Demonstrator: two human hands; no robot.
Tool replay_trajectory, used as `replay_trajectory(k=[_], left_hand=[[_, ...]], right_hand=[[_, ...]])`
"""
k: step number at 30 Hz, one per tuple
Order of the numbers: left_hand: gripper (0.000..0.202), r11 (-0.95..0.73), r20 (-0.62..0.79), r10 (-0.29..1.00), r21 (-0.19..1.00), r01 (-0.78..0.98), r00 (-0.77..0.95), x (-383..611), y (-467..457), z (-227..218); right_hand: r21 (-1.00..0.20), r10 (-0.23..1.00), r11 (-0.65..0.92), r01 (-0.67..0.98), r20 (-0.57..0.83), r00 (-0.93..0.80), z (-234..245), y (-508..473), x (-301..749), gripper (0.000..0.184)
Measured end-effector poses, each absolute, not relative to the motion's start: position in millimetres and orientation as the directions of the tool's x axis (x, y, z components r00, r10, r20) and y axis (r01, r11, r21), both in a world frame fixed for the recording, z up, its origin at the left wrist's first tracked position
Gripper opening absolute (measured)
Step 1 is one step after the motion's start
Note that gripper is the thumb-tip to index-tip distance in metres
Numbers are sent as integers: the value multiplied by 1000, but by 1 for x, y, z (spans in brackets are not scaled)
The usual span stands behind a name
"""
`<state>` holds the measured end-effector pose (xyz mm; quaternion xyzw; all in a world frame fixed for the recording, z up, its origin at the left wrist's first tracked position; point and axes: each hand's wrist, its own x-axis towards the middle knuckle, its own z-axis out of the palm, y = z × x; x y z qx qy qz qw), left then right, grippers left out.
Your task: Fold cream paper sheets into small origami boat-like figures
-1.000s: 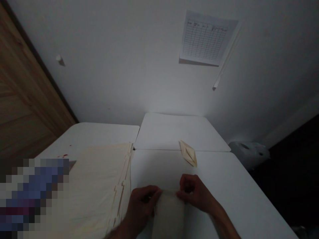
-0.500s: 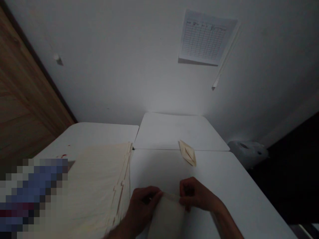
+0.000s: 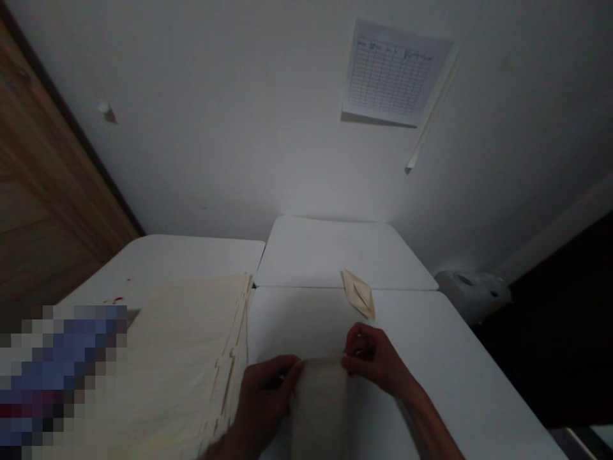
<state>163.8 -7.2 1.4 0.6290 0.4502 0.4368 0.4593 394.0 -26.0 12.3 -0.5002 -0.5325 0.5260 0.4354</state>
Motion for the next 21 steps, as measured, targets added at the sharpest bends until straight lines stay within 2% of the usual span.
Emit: replay_trajectory(k=[4,10,21], left_hand=[[22,-194,164,973,962,191,164,163,-9,2],[22,-222,198,971,956,194,136,163,-8,3],[22,-218,200,972,964,151,121,164,-9,4]], right_hand=[[-996,996,-40,75,-46,-80,13,-26,391,30],[-995,987,-95,17,-96,-125,3,-24,386,30],[-997,999,-41,-72,-40,-13,-3,-21,378,36]])
